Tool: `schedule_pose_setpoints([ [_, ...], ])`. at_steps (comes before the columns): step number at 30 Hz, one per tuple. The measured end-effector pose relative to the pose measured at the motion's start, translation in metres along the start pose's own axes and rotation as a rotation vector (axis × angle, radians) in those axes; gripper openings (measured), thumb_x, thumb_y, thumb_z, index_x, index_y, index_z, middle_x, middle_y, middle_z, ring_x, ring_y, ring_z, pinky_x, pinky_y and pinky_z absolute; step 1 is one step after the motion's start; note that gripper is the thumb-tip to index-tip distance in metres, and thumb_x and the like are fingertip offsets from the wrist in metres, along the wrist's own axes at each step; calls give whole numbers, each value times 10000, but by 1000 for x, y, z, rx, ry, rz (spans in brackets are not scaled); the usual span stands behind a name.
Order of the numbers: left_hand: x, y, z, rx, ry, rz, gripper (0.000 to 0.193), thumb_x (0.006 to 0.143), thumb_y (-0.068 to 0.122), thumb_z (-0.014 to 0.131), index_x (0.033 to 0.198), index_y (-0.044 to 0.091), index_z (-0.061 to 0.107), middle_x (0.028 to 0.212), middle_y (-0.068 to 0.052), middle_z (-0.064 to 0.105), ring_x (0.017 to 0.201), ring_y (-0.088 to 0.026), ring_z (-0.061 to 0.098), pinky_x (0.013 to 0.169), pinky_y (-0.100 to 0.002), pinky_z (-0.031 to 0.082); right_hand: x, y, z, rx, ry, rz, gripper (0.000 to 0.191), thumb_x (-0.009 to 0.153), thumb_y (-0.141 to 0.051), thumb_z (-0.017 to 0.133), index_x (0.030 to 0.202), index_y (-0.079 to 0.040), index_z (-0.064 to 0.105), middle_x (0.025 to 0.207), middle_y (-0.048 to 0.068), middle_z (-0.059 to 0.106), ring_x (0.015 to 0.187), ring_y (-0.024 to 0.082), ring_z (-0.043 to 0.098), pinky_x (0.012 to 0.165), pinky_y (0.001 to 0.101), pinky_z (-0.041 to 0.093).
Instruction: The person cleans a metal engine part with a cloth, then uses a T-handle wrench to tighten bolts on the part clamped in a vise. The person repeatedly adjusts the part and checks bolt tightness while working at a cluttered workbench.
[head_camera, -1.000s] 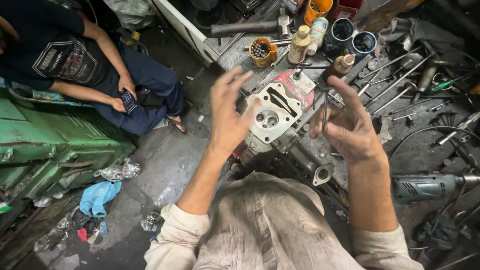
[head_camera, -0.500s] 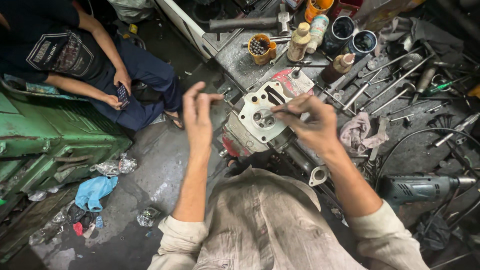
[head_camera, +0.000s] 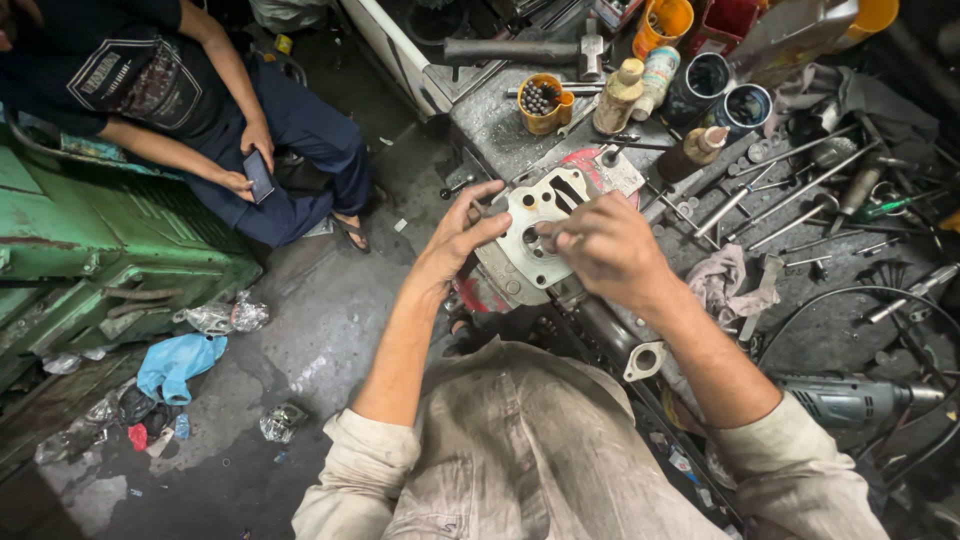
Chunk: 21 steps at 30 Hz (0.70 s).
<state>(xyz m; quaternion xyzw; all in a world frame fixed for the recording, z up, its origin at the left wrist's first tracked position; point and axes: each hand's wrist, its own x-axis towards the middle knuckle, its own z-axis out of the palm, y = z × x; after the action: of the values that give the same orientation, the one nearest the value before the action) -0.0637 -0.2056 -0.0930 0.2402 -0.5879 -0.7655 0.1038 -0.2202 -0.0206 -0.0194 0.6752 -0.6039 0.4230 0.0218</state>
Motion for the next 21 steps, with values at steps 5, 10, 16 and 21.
schedule_pose_setpoints([
  [5,-3,5,3,-117,-44,-39,696,835,356,772,1433,77,553,1139,-107,667,1122,-196,610,1018,-328,442,3,-7,-10,-94,-103,-93,295,672,-40,756,927,-55,608,1266,106,670,1146,351,605,1017,550,423],
  [10,-3,5,3,-164,-67,-55,723,825,387,770,1437,79,538,1232,-133,648,1187,-217,596,1048,-357,434,8,-16,-11,-157,-165,-60,265,719,-177,785,930,-89,651,1435,126,575,1305,378,507,1138,591,353],
  [16,-4,4,1,-141,-57,-49,754,812,416,774,1444,89,523,1254,-116,626,1198,-213,574,1056,-355,417,18,-27,-11,-252,-278,54,283,816,-351,756,917,-91,706,1534,167,492,1412,425,396,1192,624,250],
  [21,-4,6,-1,-122,-49,-84,759,802,434,766,1445,102,537,1198,-118,628,1163,-220,591,1020,-360,434,24,-35,-15,-276,-387,132,392,872,-474,706,1049,-130,765,1590,170,423,1485,451,284,1224,650,139],
])
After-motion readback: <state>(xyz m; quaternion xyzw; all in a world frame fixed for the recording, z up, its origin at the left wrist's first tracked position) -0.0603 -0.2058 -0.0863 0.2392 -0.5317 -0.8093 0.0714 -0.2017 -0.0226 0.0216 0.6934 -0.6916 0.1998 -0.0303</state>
